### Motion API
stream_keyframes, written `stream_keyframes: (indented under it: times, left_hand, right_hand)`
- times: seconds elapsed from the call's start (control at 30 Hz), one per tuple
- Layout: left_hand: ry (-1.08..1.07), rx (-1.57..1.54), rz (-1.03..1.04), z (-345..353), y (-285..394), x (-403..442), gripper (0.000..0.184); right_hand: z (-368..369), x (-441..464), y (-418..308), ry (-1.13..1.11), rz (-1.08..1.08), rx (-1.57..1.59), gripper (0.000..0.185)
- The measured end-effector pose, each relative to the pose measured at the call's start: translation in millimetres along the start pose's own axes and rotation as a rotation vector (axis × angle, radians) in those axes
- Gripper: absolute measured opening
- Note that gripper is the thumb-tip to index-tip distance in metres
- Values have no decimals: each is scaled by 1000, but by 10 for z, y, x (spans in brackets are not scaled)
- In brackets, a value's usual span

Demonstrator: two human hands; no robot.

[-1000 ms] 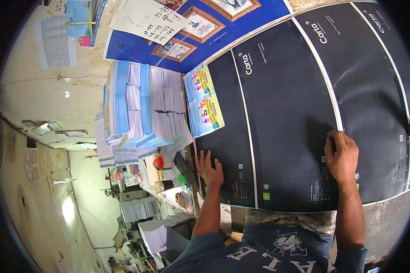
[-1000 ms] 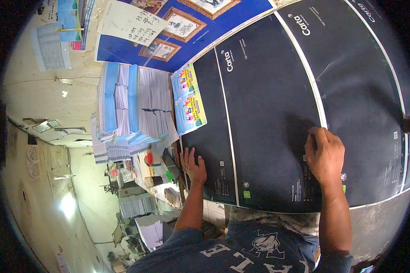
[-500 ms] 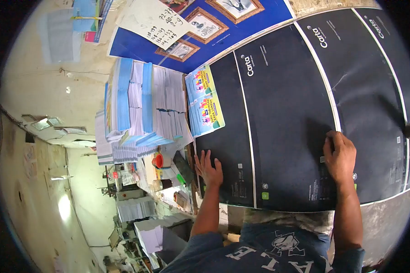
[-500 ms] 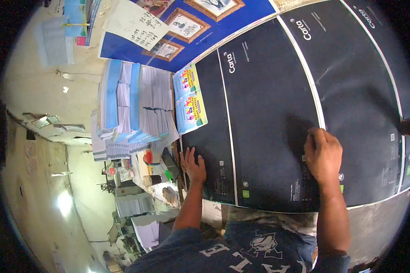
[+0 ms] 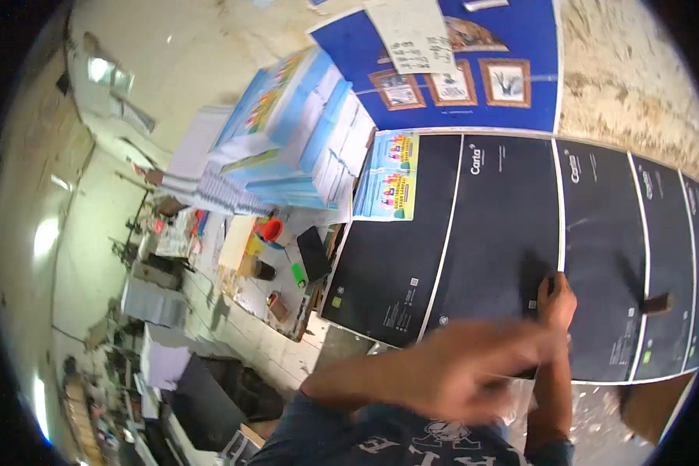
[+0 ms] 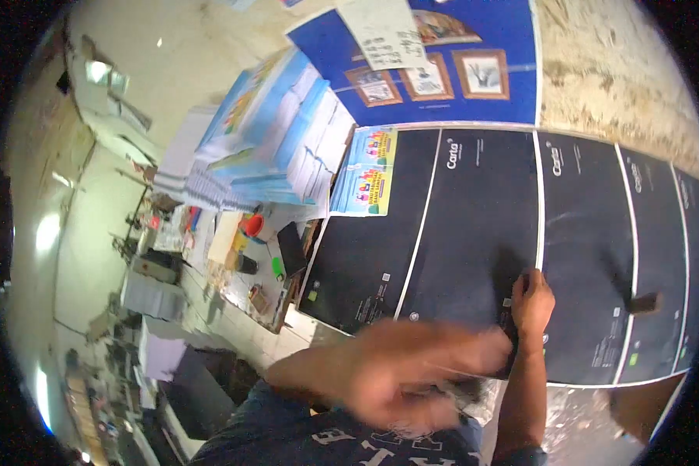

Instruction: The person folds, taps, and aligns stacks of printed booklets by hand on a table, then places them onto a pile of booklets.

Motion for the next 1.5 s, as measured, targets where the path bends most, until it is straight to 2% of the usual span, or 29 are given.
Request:
stream_keyframes:
  times: [0.03,0.1,0.2,0.3,0.33,0.37,0.4,0.43,0.47,0.5,0.57,0.63,0.67,0.73,0.87,0.93,1.03,1.1,1.2,1.27,1.33,1.37,1.43,1.47,1.5]
  left_hand:
    - [-118,-10,129,212,362,44,38]
    - [33,325,633,578,978,-91,31]
    - [183,510,946,750,1216,-415,33]
    - [143,718,864,506,1388,-800,39]
    - [-9,783,734,408,1343,-989,32]
    - [-165,828,602,385,1206,-1087,33]
    - [-33,828,652,301,1176,-1155,32]
    - [79,827,530,169,974,-1211,34]
    - [183,818,404,34,763,-1281,36]
    - [271,803,102,-158,360,-1403,41]
    - [379,756,-249,-503,-380,-1555,38]
    - [440,809,-445,-669,-1057,-1999,48]
    - [444,802,-438,-691,-1281,-2147,48]
    - [549,784,-680,-806,-1736,-2513,55]
    - [515,953,-772,-815,-2308,-2707,64]
    - [494,1038,-964,-859,-2574,-2697,74]
    - [521,1061,-984,-866,-2712,-2691,79]
    - [526,1042,-977,-902,-2724,-2712,80]
    - [505,1041,-956,-858,-2846,-2781,81]
    - [510,1067,-941,-915,-2887,-2793,82]
    - [437,966,-948,-873,-2859,-2767,83]
    - [472,956,-952,-903,-2844,-2765,83]
    - [355,950,-976,-867,-2878,-2745,84]
    - [394,941,-988,-942,-2833,-2754,84]
    - [349,877,-962,-924,-2803,-2732,85]
  right_hand:
    - [18,9,24,-8,12,-8,11]
    - [21,-19,10,-28,5,-18,12]
    - [40,-14,55,-33,48,-27,15]
    - [-33,-22,-35,-35,28,-26,17]
    - [-8,-10,-67,-46,4,-19,17]
    - [-12,-6,-31,-52,6,-23,17]
    - [-2,-11,-5,-58,12,-23,17]
    - [-6,-15,3,-64,4,-23,17]
    - [-24,-24,4,-47,1,-5,16]
    - [-28,-27,-28,-33,-9,16,16]
    - [8,-21,-11,-71,18,4,15]
    - [8,-2,53,-92,57,-23,15]
    - [12,5,36,-67,24,-27,14]
    - [-8,-13,-33,-50,-14,-32,14]
    - [-19,-11,-65,-44,-43,-20,14]
    - [-14,-18,-45,-34,-85,-22,14]
    - [-32,-11,-80,-40,-79,49,17]
    - [-13,-23,-42,-98,8,14,16]
    - [97,-19,134,-96,16,-2,25]
    - [136,-3,184,-90,-4,-5,24]
    - [133,9,158,-127,23,-77,24]
    - [138,17,111,-170,47,-140,25]
    - [244,45,325,-230,159,-135,28]
    - [236,23,266,-107,-24,13,34]
    - [248,-34,310,-263,297,-20,38]
Point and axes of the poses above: each hand's wrist, its own x-axis towards the middle knuckle, its own z-axis out of the palm, y = z × x, the point moved 7 cm from there along x, towards the middle knuckle, and after that the axes turned 5 degrees about -y, right-handed, at the moved point
